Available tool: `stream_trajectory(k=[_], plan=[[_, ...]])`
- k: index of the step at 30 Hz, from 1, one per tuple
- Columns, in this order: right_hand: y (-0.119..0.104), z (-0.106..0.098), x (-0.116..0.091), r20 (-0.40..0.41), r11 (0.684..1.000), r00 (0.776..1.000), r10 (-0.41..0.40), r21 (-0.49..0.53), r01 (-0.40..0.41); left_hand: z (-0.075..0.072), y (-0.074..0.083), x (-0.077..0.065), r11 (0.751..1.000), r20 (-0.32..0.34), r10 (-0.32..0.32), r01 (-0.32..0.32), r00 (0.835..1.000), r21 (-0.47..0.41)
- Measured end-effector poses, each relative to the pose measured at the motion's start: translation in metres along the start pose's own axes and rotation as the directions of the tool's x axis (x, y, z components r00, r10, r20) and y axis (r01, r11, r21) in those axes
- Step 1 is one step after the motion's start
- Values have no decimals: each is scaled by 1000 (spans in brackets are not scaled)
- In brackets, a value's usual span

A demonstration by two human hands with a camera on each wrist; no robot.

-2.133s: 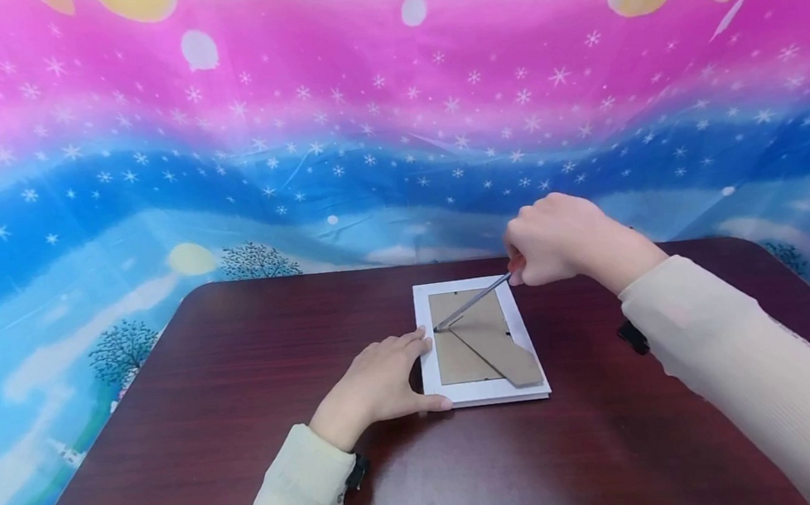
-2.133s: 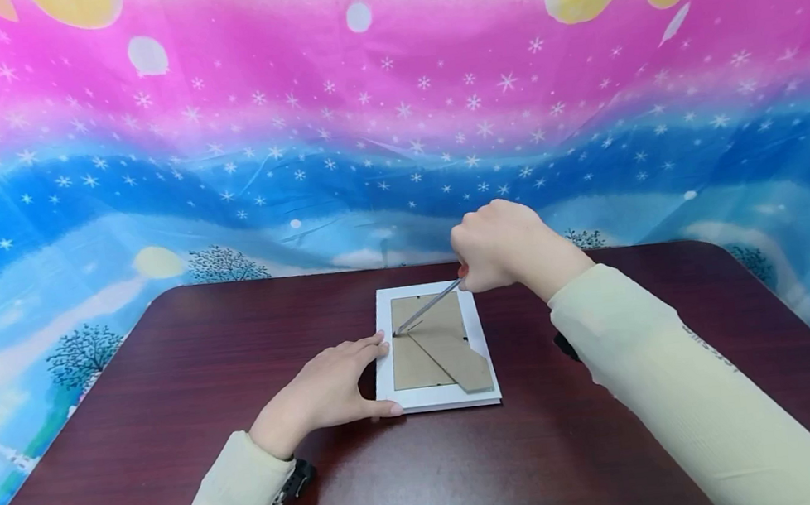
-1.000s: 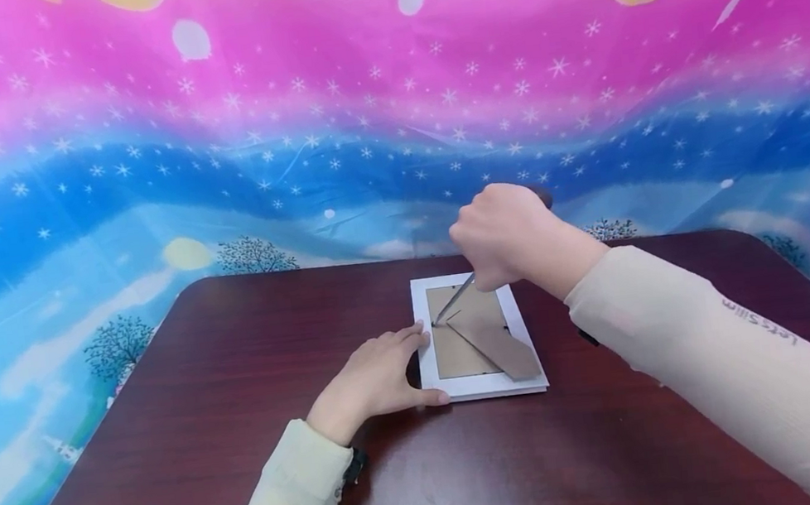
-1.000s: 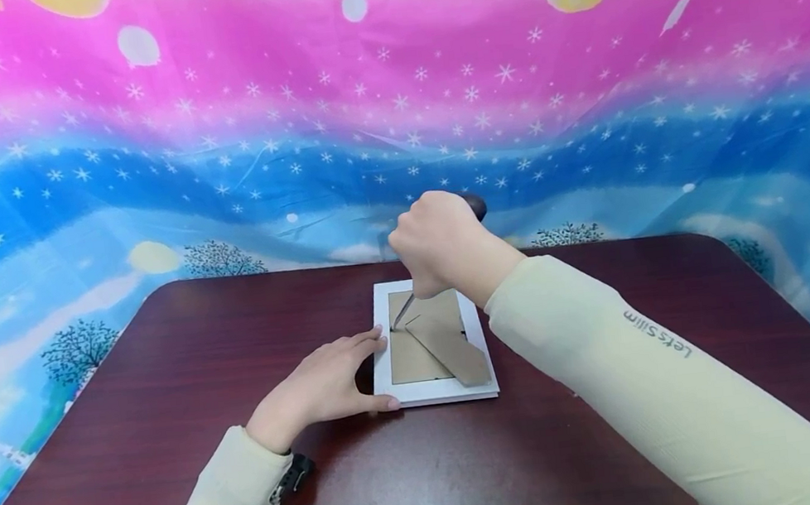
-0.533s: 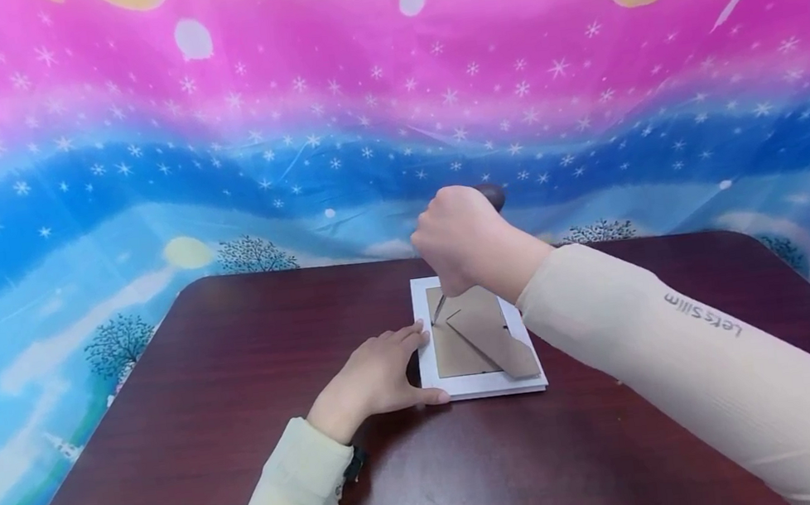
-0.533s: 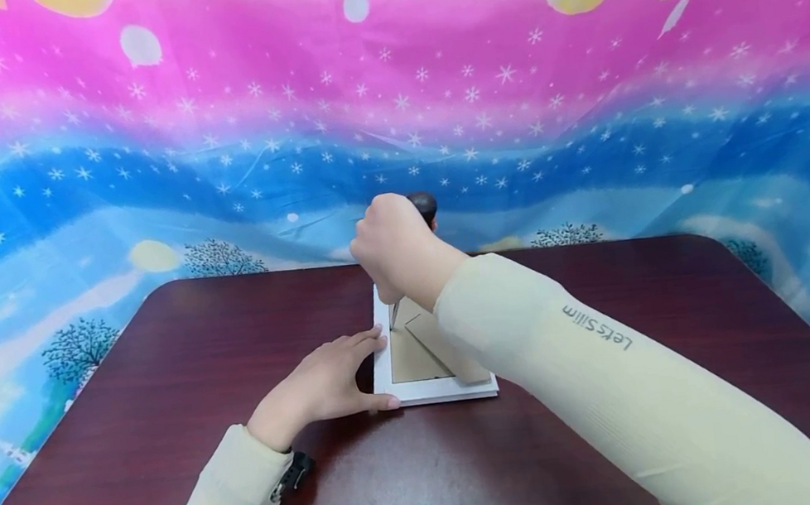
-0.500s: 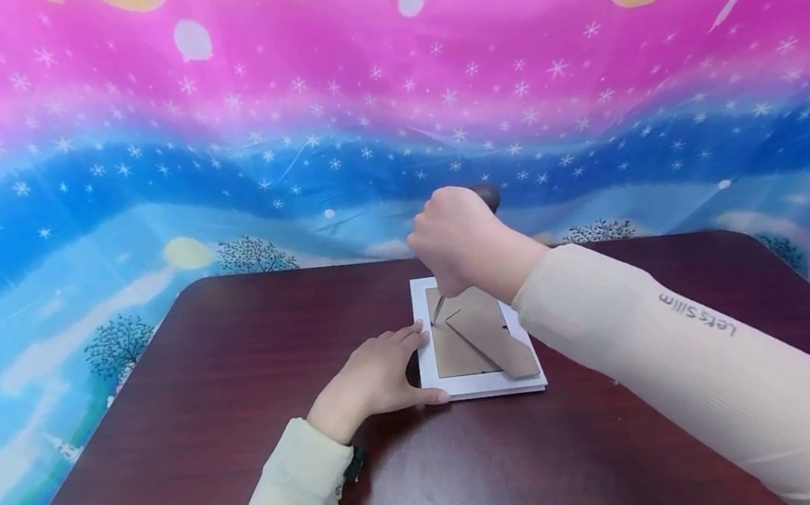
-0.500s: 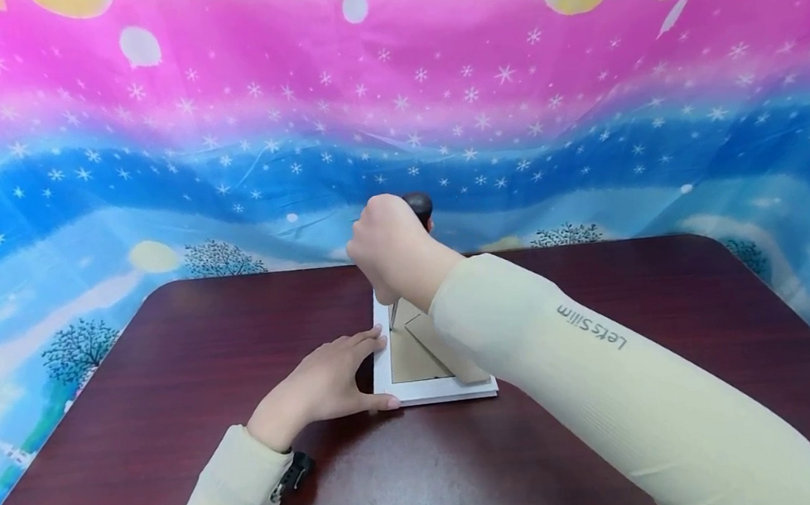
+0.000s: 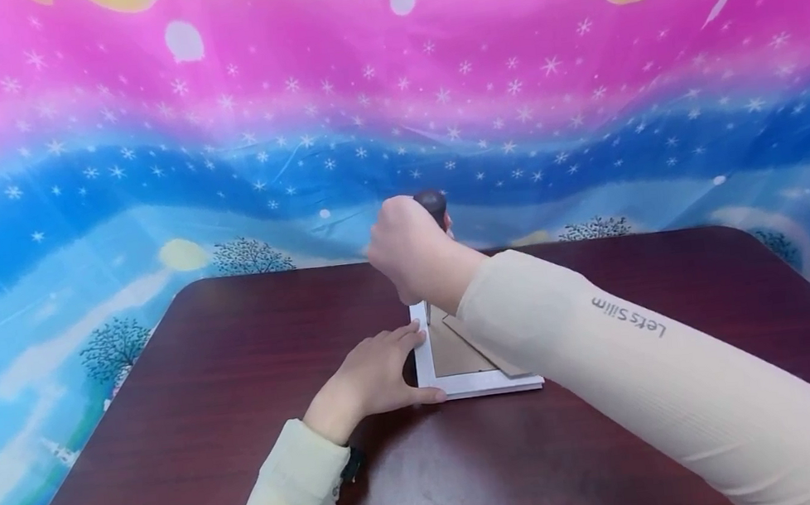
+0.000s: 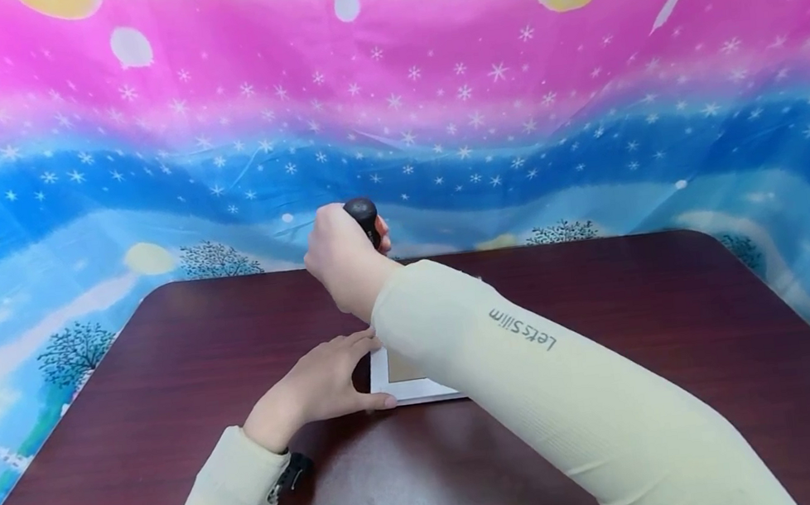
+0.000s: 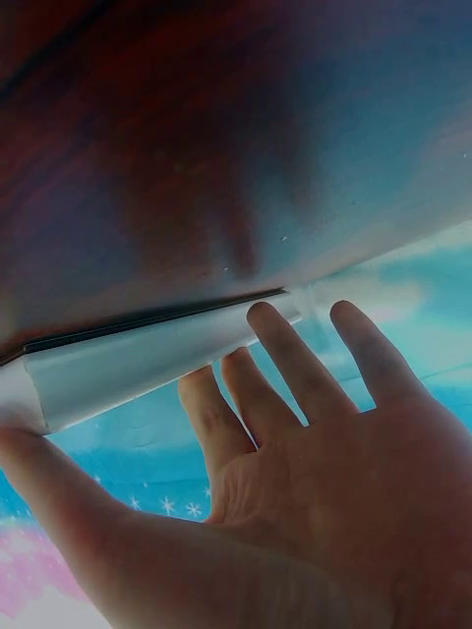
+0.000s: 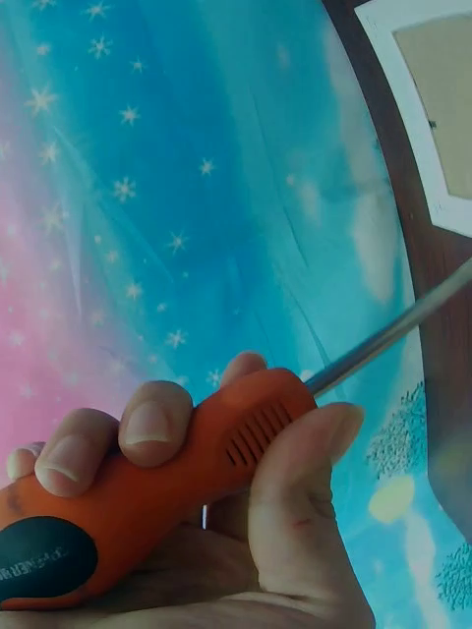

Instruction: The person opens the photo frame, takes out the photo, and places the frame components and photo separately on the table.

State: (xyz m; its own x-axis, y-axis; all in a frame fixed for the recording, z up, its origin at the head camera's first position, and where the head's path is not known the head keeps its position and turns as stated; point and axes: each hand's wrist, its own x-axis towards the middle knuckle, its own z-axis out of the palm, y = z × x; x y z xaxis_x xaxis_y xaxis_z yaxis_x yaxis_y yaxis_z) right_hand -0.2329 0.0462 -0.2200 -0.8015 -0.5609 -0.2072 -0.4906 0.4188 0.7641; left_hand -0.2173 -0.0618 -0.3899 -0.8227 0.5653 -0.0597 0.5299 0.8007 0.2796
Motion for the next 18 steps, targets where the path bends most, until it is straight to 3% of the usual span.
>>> stream_trajectory(k=[8,18], plan=[[-5,-6,3,11,1000,1000,16,-5,-16,1,-2,0,1000,-20,3,-3,1000,5],[4,5,2,-21,999,1000,-5,43,6,1,0,1,1000,3,-8,8,1000,-1]])
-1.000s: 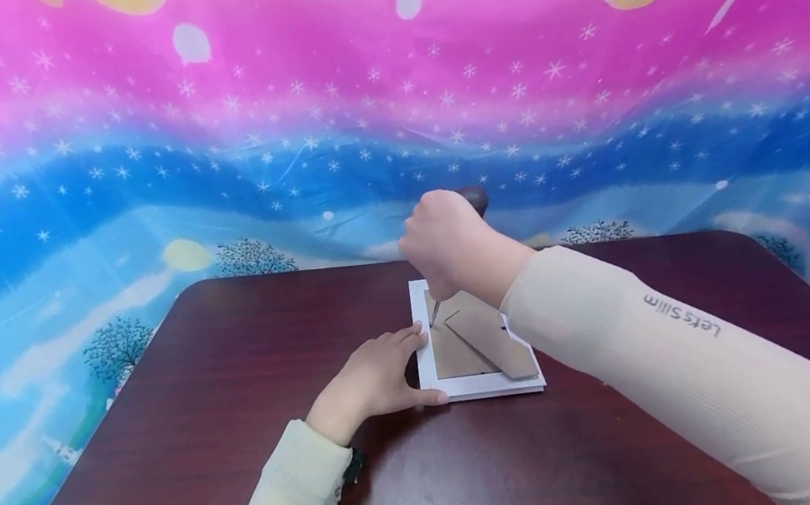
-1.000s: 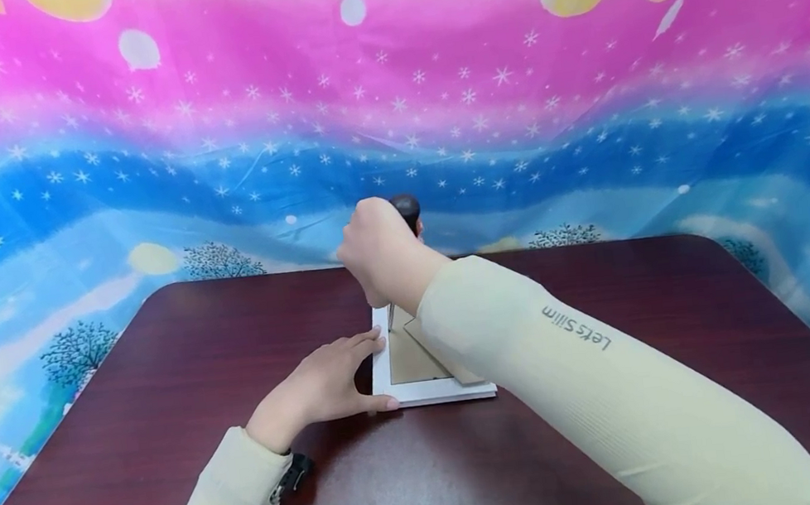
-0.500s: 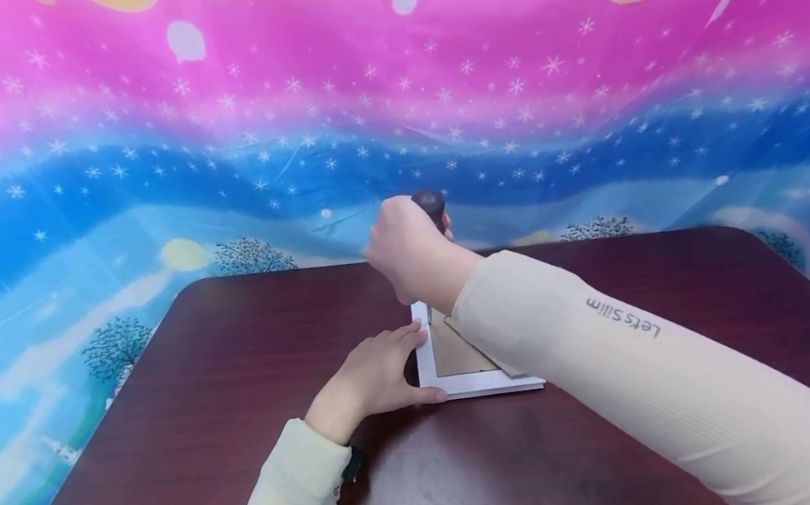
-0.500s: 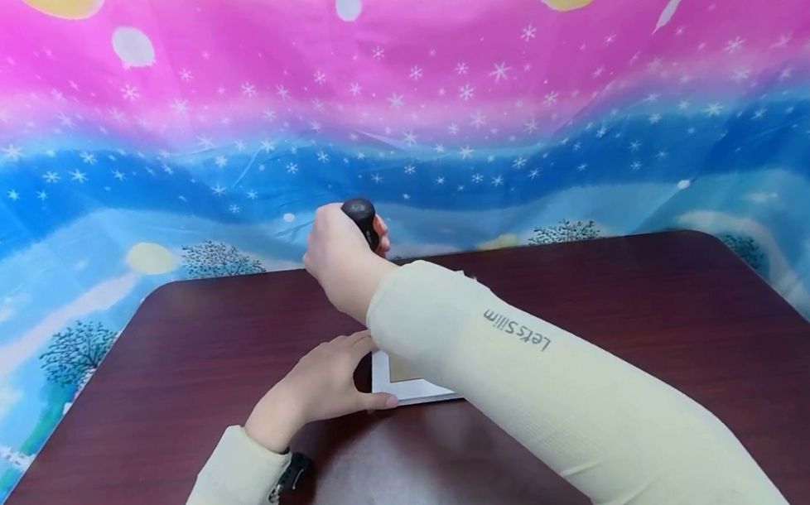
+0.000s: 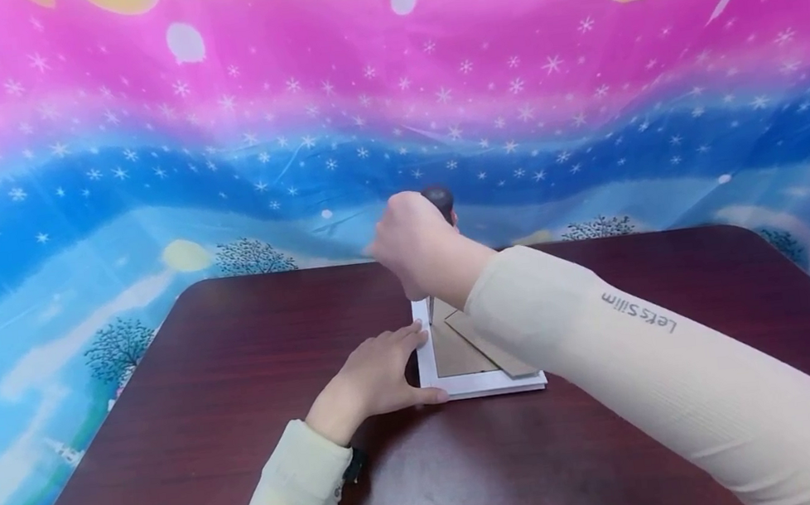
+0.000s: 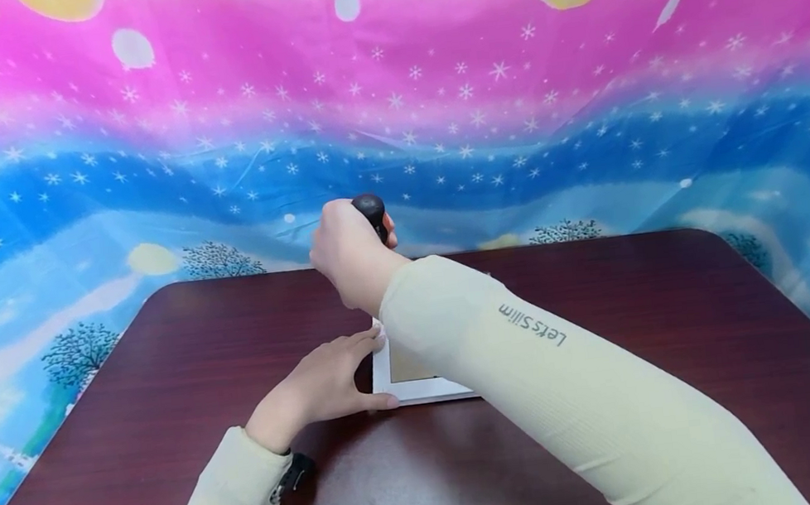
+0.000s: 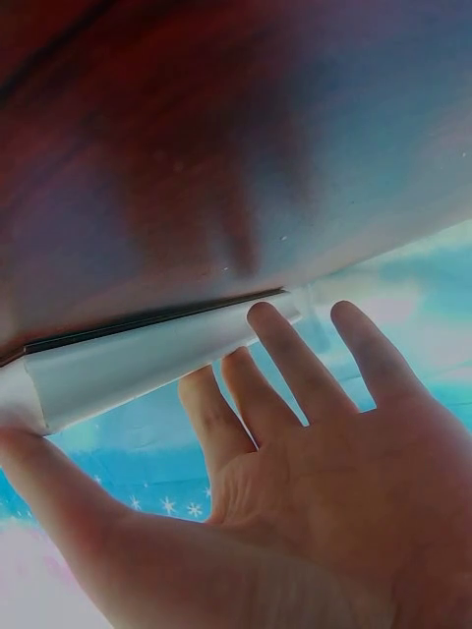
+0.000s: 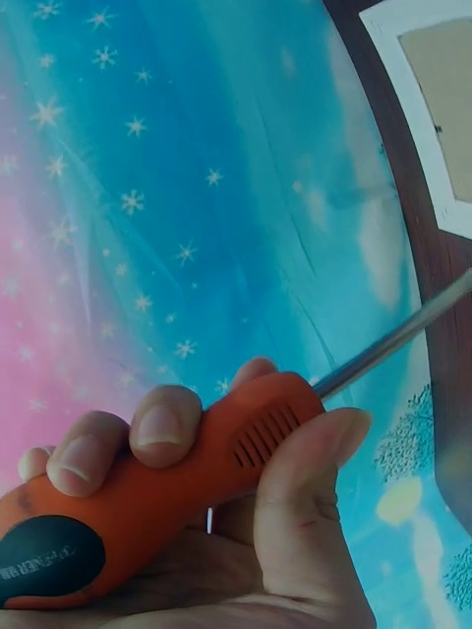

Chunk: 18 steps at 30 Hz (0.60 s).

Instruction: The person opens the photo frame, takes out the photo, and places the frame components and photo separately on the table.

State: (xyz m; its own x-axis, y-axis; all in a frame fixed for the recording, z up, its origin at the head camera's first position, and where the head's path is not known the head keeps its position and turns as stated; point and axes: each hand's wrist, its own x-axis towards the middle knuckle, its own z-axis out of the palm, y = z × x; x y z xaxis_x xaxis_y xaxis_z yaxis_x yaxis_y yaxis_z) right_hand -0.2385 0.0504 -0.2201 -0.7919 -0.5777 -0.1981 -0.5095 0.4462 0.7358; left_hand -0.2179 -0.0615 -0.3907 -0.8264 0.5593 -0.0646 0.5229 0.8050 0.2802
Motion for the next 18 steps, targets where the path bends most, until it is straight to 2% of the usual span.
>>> stream_trajectory(k=[5,9,18], plan=[[7,7,-6,-41,1000,999,-5,25,6,-1,1,0,1000,15,-17,17,1000,3],[13,14,-11,-59,996,998,21,83,-16,-2,2,0,1000,14,-14,14,1000,13],[32,42,-27,-1,961,997,82,264,-79,1,2,-1,999,-41,-1,3,999,50]])
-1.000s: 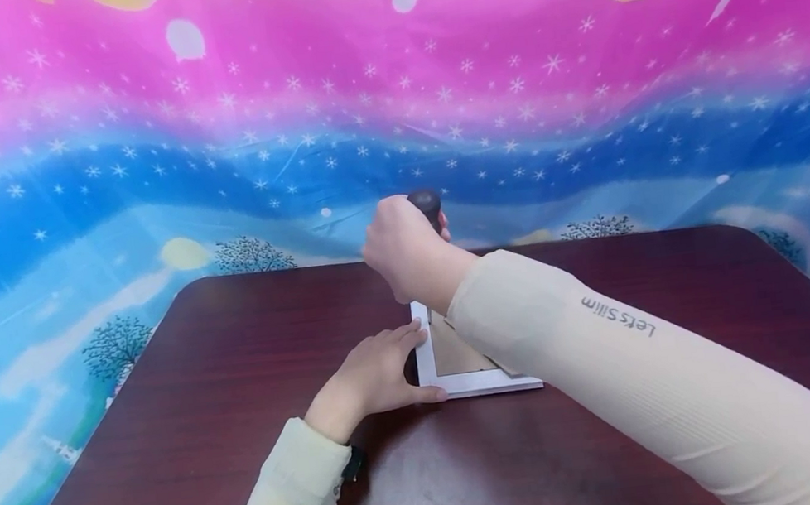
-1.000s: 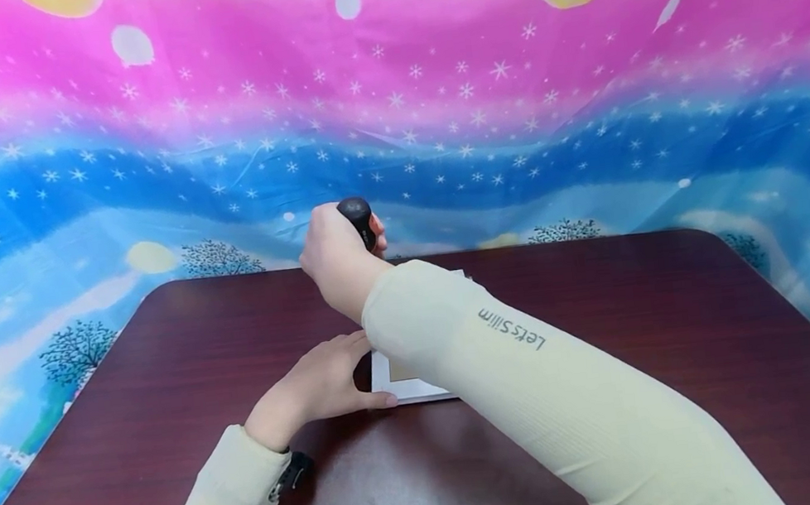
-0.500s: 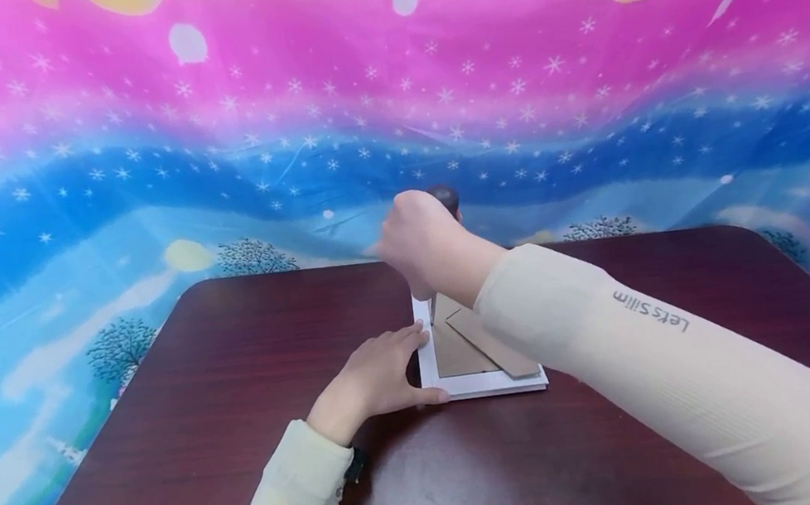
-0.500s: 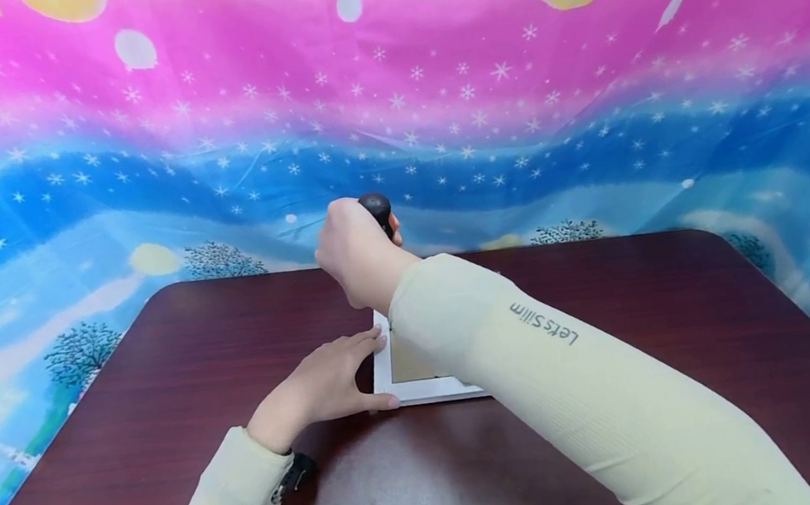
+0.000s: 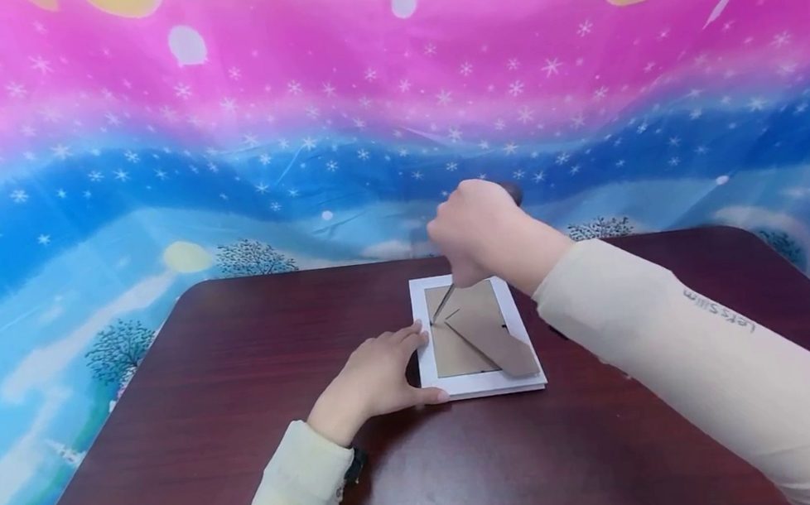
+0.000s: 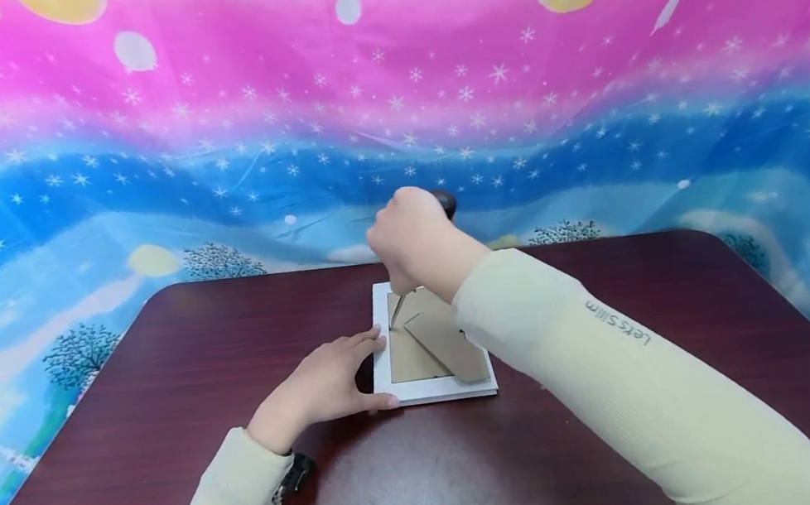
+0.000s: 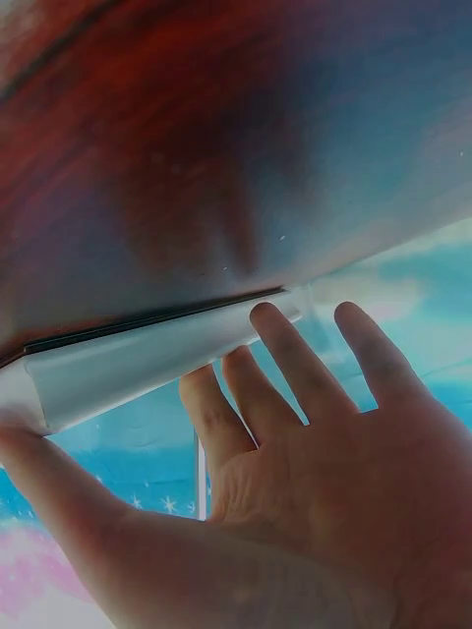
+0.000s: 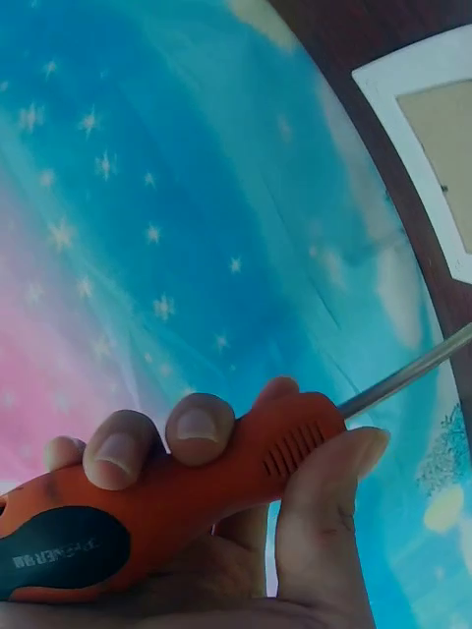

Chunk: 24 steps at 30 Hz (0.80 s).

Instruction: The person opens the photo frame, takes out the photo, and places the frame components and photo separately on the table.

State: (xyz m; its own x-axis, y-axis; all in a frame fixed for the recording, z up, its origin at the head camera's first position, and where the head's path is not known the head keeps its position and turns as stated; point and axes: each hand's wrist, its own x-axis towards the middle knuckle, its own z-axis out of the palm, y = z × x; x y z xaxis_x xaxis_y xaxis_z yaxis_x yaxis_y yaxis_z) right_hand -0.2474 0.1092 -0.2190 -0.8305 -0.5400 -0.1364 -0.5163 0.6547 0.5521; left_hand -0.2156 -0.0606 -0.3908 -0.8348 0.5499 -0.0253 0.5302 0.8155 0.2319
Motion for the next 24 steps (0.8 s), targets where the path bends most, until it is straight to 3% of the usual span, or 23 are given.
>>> stream_trajectory(k=[8,15,24], plan=[[19,28,-13,-29,992,999,17,124,-13,0,1,1,1000,18,0,-1,1000,12],[28,47,-27,-103,978,994,40,206,-18,1,1,0,1000,17,-1,1,1000,-1],[35,77,-41,-136,926,986,94,375,-36,0,0,1,1000,19,-9,9,1000,0]])
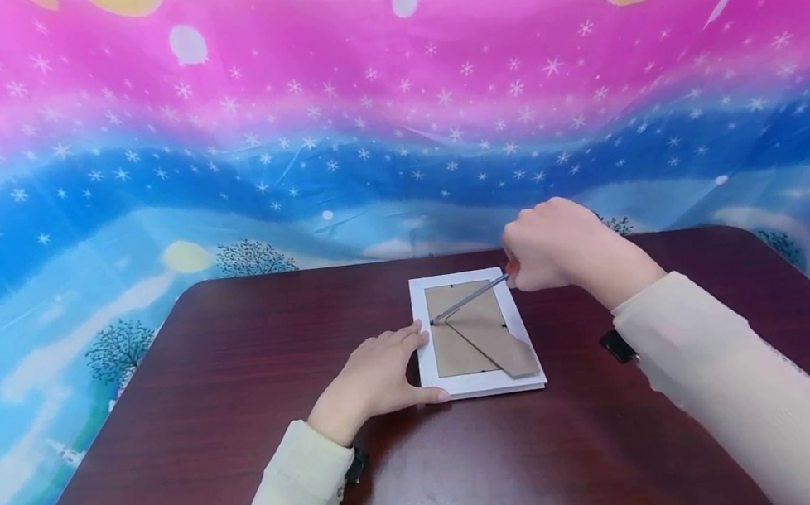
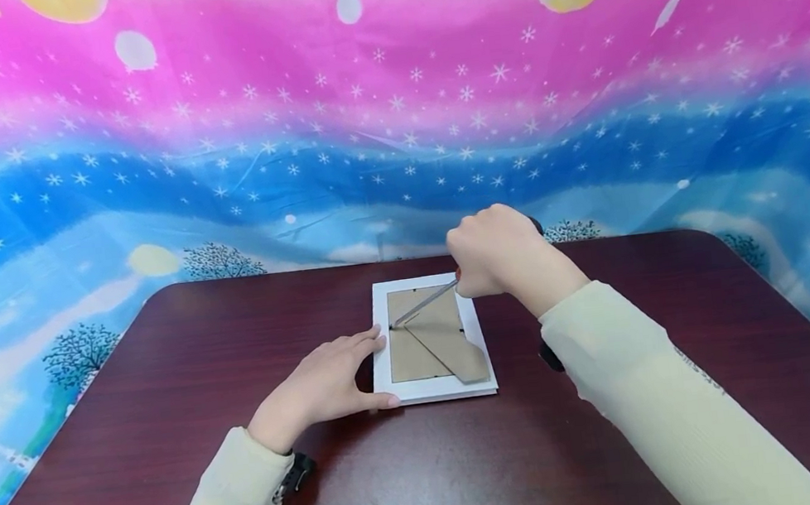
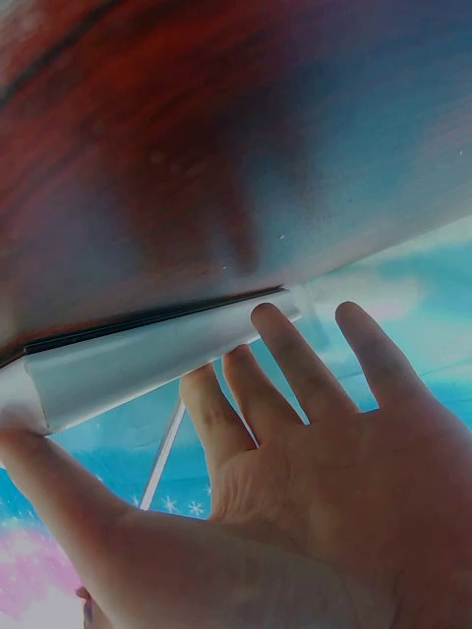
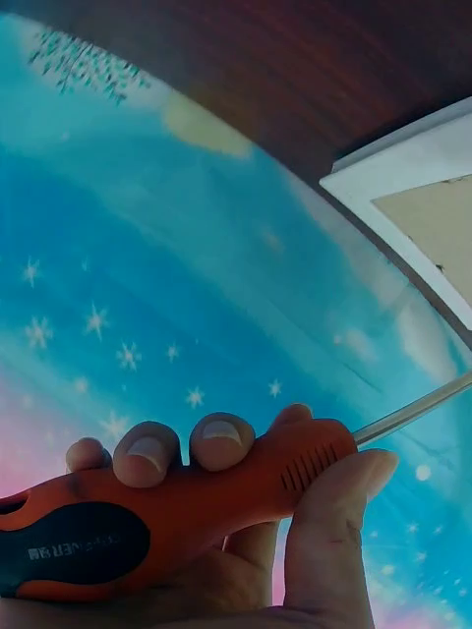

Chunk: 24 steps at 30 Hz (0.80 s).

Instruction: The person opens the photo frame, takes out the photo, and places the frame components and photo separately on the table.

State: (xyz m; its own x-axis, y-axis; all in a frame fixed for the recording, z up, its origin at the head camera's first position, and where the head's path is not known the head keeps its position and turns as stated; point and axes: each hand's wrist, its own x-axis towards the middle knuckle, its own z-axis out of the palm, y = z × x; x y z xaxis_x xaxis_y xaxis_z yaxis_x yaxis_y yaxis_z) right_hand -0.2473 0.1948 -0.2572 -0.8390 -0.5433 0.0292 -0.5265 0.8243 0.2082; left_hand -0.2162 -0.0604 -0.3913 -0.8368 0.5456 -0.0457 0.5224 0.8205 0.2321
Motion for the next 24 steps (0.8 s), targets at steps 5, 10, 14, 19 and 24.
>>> stream_trajectory(k=[5,10,14,19,24], plan=[[5,11,-8,-8,998,1000,29,63,-28,0,-1,0,1000,3,-2,2,1000,1],[8,21,-15,4,992,998,68,104,-69,0,0,0,1000,-1,-2,2,1000,-7],[12,32,-20,-5,987,996,88,132,-86,0,-1,0,1000,1,-1,1,1000,-11],[18,46,-27,2,977,993,122,175,-120,0,-2,0,1000,8,-2,2,1000,-11],[22,57,-34,9,961,988,156,232,-154,-1,0,0,1000,13,-5,6,1000,-25]])
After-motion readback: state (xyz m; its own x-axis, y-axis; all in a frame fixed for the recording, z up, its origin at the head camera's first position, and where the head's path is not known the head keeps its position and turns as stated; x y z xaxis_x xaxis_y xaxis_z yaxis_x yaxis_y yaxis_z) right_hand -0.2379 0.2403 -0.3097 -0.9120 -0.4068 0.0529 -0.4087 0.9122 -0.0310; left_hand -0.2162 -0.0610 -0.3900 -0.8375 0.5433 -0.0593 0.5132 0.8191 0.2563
